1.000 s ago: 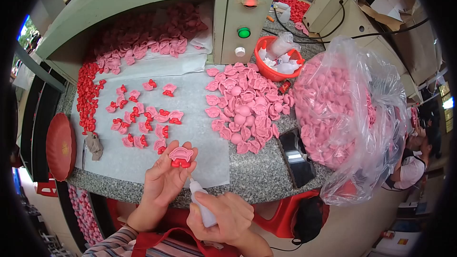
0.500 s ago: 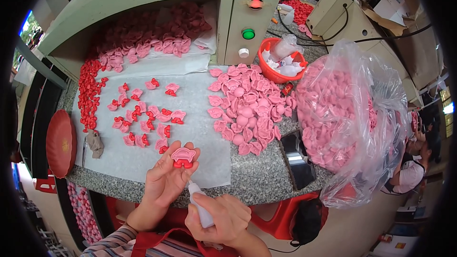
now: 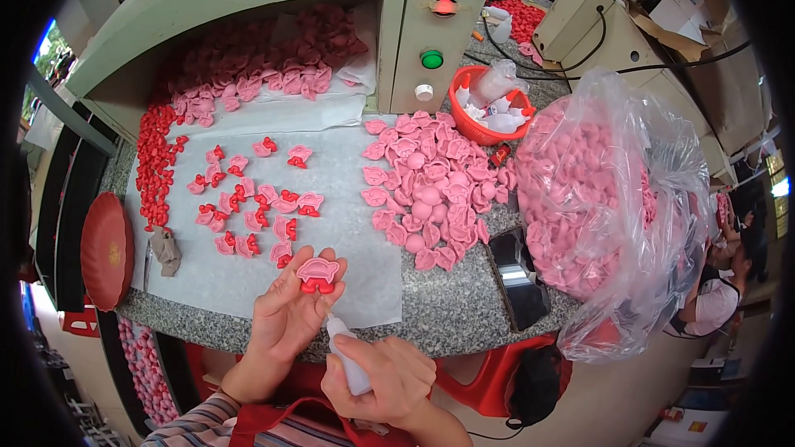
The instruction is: Assembling small pink heart-shaped toy parts by applying adhesive using a dispenser and joining components at a factory workbench.
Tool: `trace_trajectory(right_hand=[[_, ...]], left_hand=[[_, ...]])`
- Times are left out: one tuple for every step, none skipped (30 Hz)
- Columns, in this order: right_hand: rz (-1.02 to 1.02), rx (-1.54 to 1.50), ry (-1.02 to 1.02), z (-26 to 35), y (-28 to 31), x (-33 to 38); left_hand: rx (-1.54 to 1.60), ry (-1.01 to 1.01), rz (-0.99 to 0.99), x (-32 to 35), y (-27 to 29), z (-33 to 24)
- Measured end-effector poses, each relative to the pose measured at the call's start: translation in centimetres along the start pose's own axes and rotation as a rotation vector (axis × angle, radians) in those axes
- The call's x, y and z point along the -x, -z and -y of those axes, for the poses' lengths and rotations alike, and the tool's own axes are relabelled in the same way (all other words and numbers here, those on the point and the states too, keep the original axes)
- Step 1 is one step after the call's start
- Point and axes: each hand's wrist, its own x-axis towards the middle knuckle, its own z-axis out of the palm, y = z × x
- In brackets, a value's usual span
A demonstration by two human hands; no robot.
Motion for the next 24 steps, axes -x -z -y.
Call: trace_trajectory(right_hand=[[-0.001, 0.001, -0.004, 0.02, -0.02, -0.01], [0.0, 0.0, -0.005, 0.02, -0.02, 0.01], [-0.001, -0.003, -0.006, 0.01, 0.0, 0.02], [-0.001, -0.006, -0.006, -0.02, 0.02, 0.03], [0.001, -0.008, -0.005, -0.05, 0.09, 0.06], [-0.004, -0.006, 0.004, -0.06, 0.2, 0.09], [-0.009, -0.005, 0.014, -0.04, 0.28, 0.09], [-0.006, -0.008, 0.016, -0.02, 0.27, 0.06], [-0.013, -0.017, 0.02, 0.0, 0.24, 0.01], [-0.019, -0.025, 0.024, 0.02, 0.21, -0.04], [-0.016, -0.03, 0.027, 0.05, 0.2, -0.06], [-0.009, -0.02, 0.023, 0.09, 0.22, -0.05], [-0.003, -0.009, 0.02, 0.12, 0.19, -0.03], [-0.002, -0.011, 0.023, 0.14, 0.19, 0.0], [0.014, -0.008, 0.021, 0.16, 0.21, 0.04], [0.029, -0.004, 0.018, 0.2, 0.22, 0.07], [0.03, -0.004, 0.019, 0.23, 0.19, 0.04], [0.04, -0.006, 0.016, 0.27, 0.14, 0.01], [0.05, -0.007, 0.013, 0.29, 0.12, 0.02], [0.05, -0.006, 0.013, 0.26, 0.01, -0.02], [0.021, -0.013, 0.015, 0.2, -0.17, -0.1], [-0.006, -0.022, 0.018, 0.13, -0.29, -0.14], [-0.005, -0.022, 0.019, 0.04, -0.32, -0.08], [-0.022, -0.021, 0.019, -0.06, -0.31, 0.02]], left_hand=[[0.004, -0.001, -0.001, 0.01, 0.02, 0.0], [0.007, -0.001, -0.002, 0.02, 0.03, 0.0], [0.007, -0.002, -0.003, 0.04, 0.01, -0.01], [0.013, 0.002, -0.007, 0.05, -0.02, -0.02], [0.018, 0.005, -0.011, 0.05, -0.04, -0.02], [0.018, 0.002, -0.012, 0.02, -0.01, -0.02], [0.013, 0.003, -0.003, -0.01, 0.01, 0.0], [0.007, 0.002, 0.007, -0.01, 0.02, 0.02], [0.007, -0.002, 0.006, 0.04, -0.01, 0.04], [0.012, 0.003, 0.011, 0.06, -0.05, 0.05], [0.016, 0.008, 0.016, 0.09, -0.11, 0.08], [0.016, 0.002, 0.015, 0.12, -0.18, 0.12], [0.003, 0.008, -0.002, 0.1, -0.24, 0.15], [-0.011, 0.013, -0.02, 0.08, -0.27, 0.17], [-0.011, 0.01, -0.019, 0.06, -0.27, 0.17], [-0.021, 0.006, -0.012, 0.08, -0.25, 0.19], [-0.031, 0.004, -0.004, 0.08, -0.24, 0.2], [-0.031, 0.003, -0.003, 0.07, -0.28, 0.19], [-0.036, 0.003, -0.006, 0.05, -0.32, 0.23], [-0.041, 0.004, -0.009, 0.0, -0.35, 0.27], [-0.04, 0.005, -0.008, -0.09, -0.36, 0.33], [-0.042, 0.013, -0.014, -0.16, -0.39, 0.38], [-0.044, 0.021, -0.02, -0.21, -0.42, 0.39], [-0.043, 0.02, -0.019, -0.19, -0.5, 0.37]])
